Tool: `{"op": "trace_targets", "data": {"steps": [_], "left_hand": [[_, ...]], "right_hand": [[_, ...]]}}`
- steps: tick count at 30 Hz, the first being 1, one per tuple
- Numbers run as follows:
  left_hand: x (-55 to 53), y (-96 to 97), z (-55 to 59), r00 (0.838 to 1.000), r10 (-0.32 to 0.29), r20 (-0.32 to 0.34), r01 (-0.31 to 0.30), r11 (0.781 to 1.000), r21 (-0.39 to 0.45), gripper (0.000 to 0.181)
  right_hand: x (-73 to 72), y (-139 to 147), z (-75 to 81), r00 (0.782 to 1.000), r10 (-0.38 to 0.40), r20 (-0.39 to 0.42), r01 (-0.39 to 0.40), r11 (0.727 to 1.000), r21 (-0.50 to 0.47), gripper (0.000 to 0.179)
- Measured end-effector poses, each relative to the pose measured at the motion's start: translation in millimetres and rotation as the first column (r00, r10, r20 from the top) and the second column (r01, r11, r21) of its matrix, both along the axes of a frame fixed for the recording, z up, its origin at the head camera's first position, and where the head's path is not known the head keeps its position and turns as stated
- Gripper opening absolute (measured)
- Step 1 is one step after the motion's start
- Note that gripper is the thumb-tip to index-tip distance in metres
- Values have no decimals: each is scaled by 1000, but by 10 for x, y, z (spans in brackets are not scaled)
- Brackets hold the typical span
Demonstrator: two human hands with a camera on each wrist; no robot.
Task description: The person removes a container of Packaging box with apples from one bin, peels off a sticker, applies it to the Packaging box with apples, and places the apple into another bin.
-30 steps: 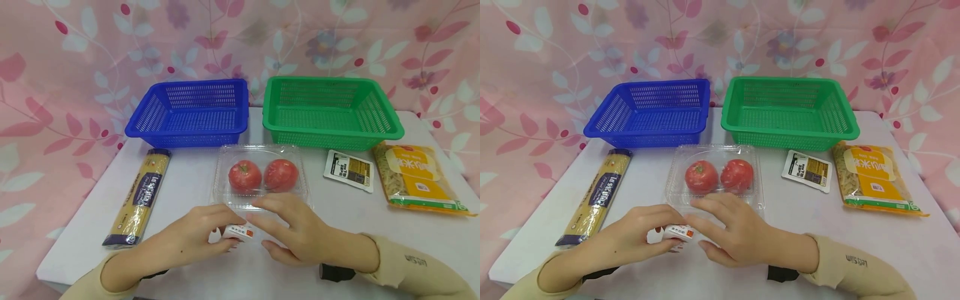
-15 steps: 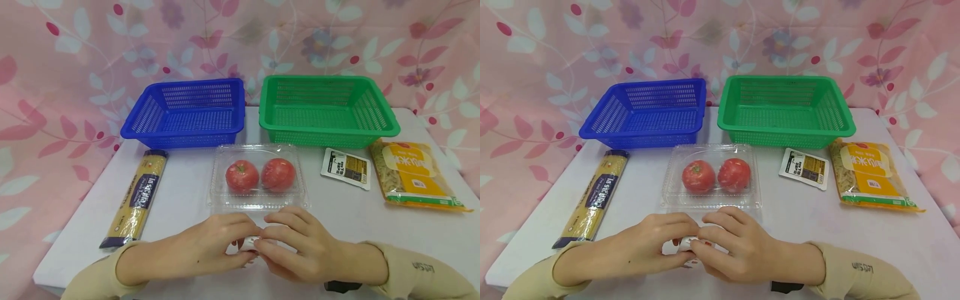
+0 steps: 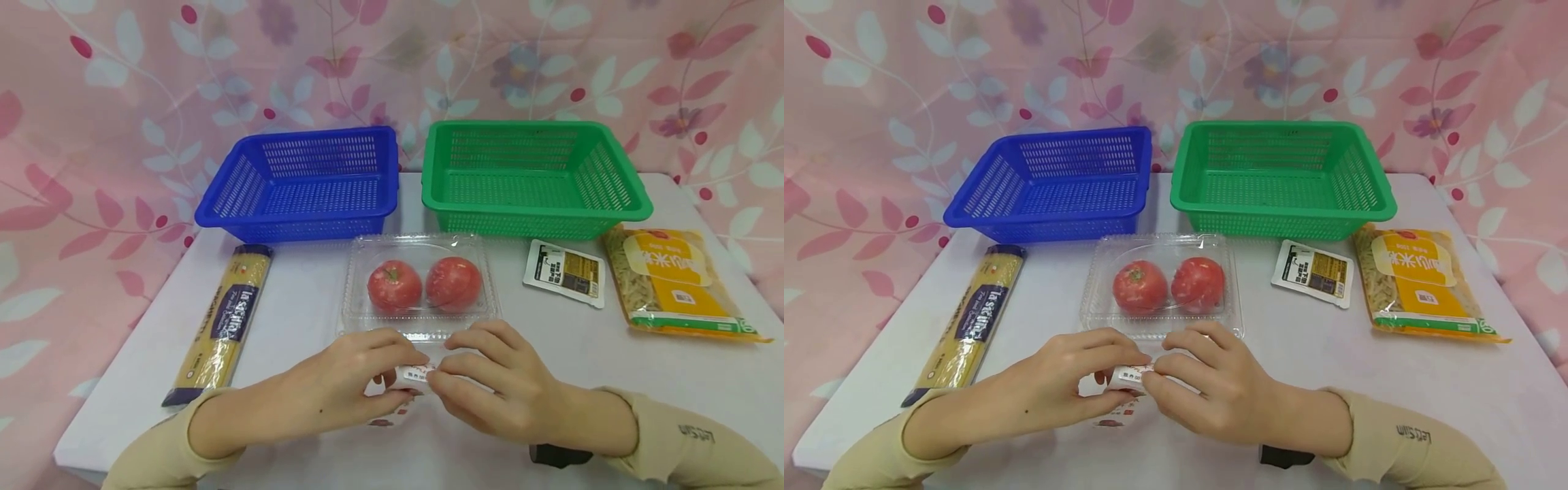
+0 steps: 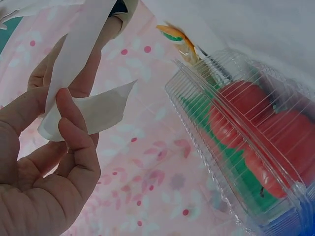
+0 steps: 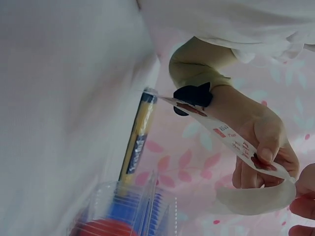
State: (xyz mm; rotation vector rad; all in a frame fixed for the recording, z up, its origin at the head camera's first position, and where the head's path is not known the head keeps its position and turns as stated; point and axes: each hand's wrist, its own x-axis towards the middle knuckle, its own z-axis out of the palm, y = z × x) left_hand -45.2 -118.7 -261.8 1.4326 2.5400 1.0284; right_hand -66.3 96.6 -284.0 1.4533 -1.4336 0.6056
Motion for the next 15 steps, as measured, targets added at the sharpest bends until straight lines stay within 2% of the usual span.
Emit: {"op": "trace_targets", "data": {"steps": [3, 5, 8, 11, 15], "left_hand": [[-7, -19, -5, 1000, -5, 3, 5, 1000, 25, 30], [-9, -37, -3, 1000, 5, 24, -6, 1000, 22, 33], [-15, -72, 0, 1000, 25, 17, -25, 1000, 14, 38], [-31, -108, -5, 998, 53, -24, -52, 998, 26, 42], [-55, -154, -11, 990, 127, -67, -124, 991, 53, 47]], "right_hand": [[0, 14, 29, 999, -25, 33, 25, 1000, 1, 16], [-9, 18, 40, 998, -37, 47, 37, 999, -4, 16], [-26, 21, 53, 996, -54, 66, 55, 998, -7, 17], [-51, 27, 67, 994, -72, 78, 73, 997, -15, 18], [-98, 32, 85, 992, -92, 83, 96, 995, -41, 18]]}}
